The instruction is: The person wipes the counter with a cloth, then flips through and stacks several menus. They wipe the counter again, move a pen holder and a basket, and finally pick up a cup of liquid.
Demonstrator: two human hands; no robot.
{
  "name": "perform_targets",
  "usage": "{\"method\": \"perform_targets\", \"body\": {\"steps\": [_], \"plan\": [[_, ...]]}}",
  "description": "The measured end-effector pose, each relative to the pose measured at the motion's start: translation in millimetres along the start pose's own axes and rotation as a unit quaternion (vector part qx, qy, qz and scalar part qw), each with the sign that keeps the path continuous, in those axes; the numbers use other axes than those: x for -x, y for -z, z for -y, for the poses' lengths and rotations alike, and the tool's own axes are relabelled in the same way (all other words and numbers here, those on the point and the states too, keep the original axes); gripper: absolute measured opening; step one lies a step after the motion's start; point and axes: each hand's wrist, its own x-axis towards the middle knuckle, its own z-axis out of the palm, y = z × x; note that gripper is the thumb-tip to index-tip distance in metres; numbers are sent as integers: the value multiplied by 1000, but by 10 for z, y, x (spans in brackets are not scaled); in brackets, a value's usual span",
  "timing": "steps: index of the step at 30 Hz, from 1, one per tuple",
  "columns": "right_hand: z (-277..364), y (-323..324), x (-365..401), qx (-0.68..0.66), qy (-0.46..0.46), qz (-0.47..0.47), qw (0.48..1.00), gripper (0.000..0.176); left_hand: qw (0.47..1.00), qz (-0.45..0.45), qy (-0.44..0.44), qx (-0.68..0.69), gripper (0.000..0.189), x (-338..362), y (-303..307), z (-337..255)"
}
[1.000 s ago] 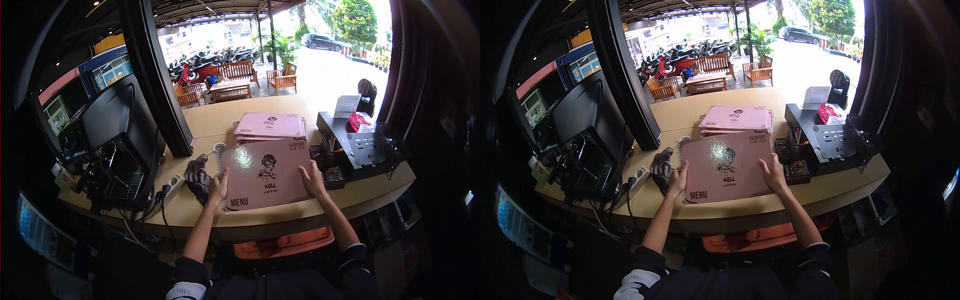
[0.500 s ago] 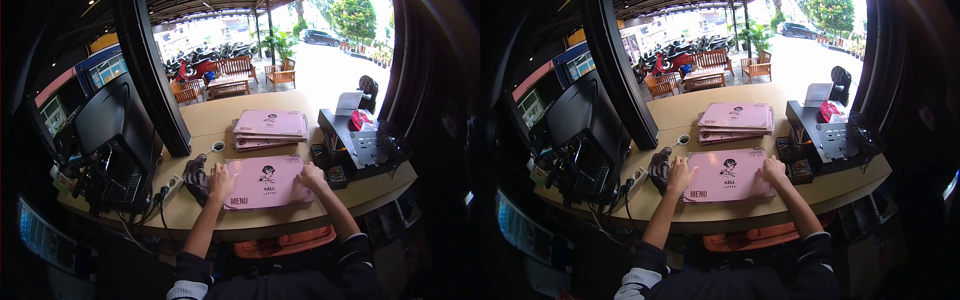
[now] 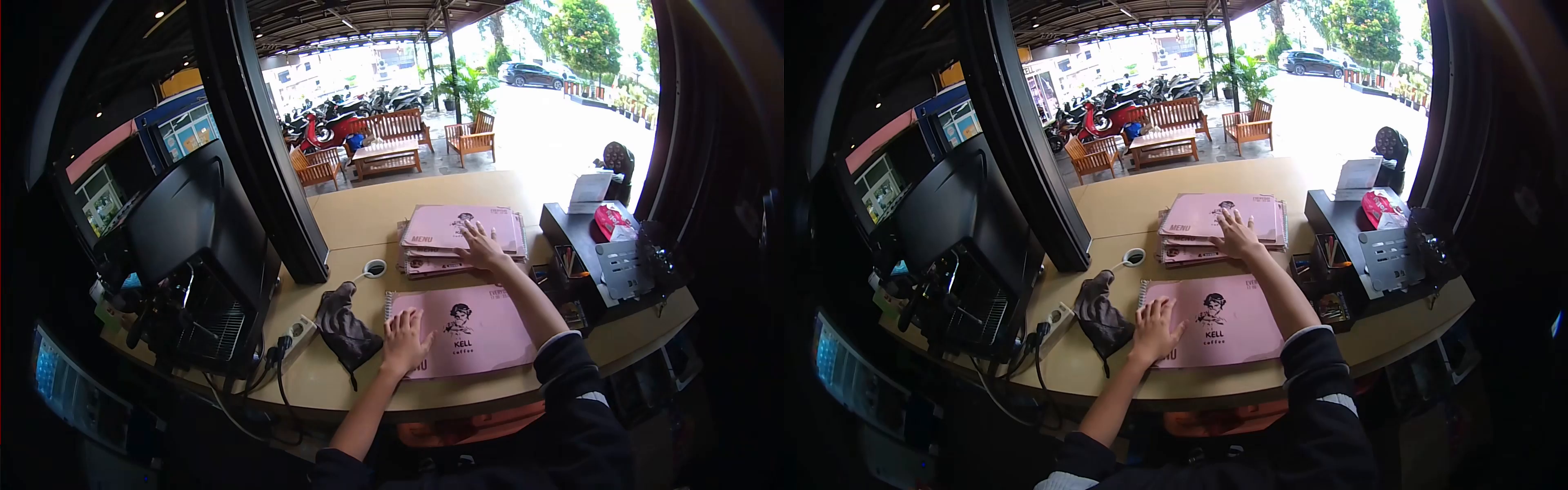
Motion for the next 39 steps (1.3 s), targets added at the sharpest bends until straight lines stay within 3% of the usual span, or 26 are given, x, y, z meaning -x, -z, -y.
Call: {"method": "perform_targets", "body": {"steps": [5, 7, 10, 14, 16, 19, 20, 21, 25, 26, 27, 29, 31, 34, 39], "plan": [[-20, -294, -195, 5, -21, 42, 999, 73, 1000, -9, 2, 26, 61, 15, -41, 48], [33, -232, -33, 14, -4, 19, 1000, 70, 999, -4, 9, 31, 61, 19, -33, 49], [18, -140, 253, 61, 97, -24, 993, 58, 999, 1, 14, 34, 61, 19, -17, 33], [-163, -265, 326, 55, 153, -15, 987, 49, 999, -1, 13, 34, 61, 15, -19, 33], [-196, -309, 317, 164, 226, -148, 949, 38, 999, 12, 21, 37, 62, 18, 18, 26], [-194, 79, 282, 144, 206, -168, 953, 29, 999, 9, 19, 48, 61, 5, 18, 37], [-77, 356, 306, 94, 150, -135, 975, 25, 999, 7, 11, 30, 57, 20, 26, 47], [-66, 511, 331, 87, 156, -182, 967, 22, 999, 7, 12, 30, 57, 33, 33, 44], [-13, 929, 745, 36, 149, -225, 962, 23, 996, -48, 1, 74, 53, -41, 61, 55], [37, 1000, 946, 18, 179, -241, 954, 25, 958, -72, 61, 270, 52, -86, 80, 107], [84, 1053, 1143, 1, 211, -257, 943, 28, 878, -92, 121, 454, 51, -116, 85, 173], [113, 1046, 1472, -4, 271, -283, 920, 32, 773, -224, 99, 585, 45, -132, 51, 403], [152, 918, 1719, 6, 297, -293, 909, 27, 717, -298, 175, 605, 36, -98, 259, 497], [271, 719, 1986, 78, 353, -282, 889, 23, 729, -327, 217, 561, 31, -79, 447, 626], [344, 226, 2246, 101, 373, -238, 891, 44, 746, -335, 161, 552, 26, -23, 620, 472]]}}
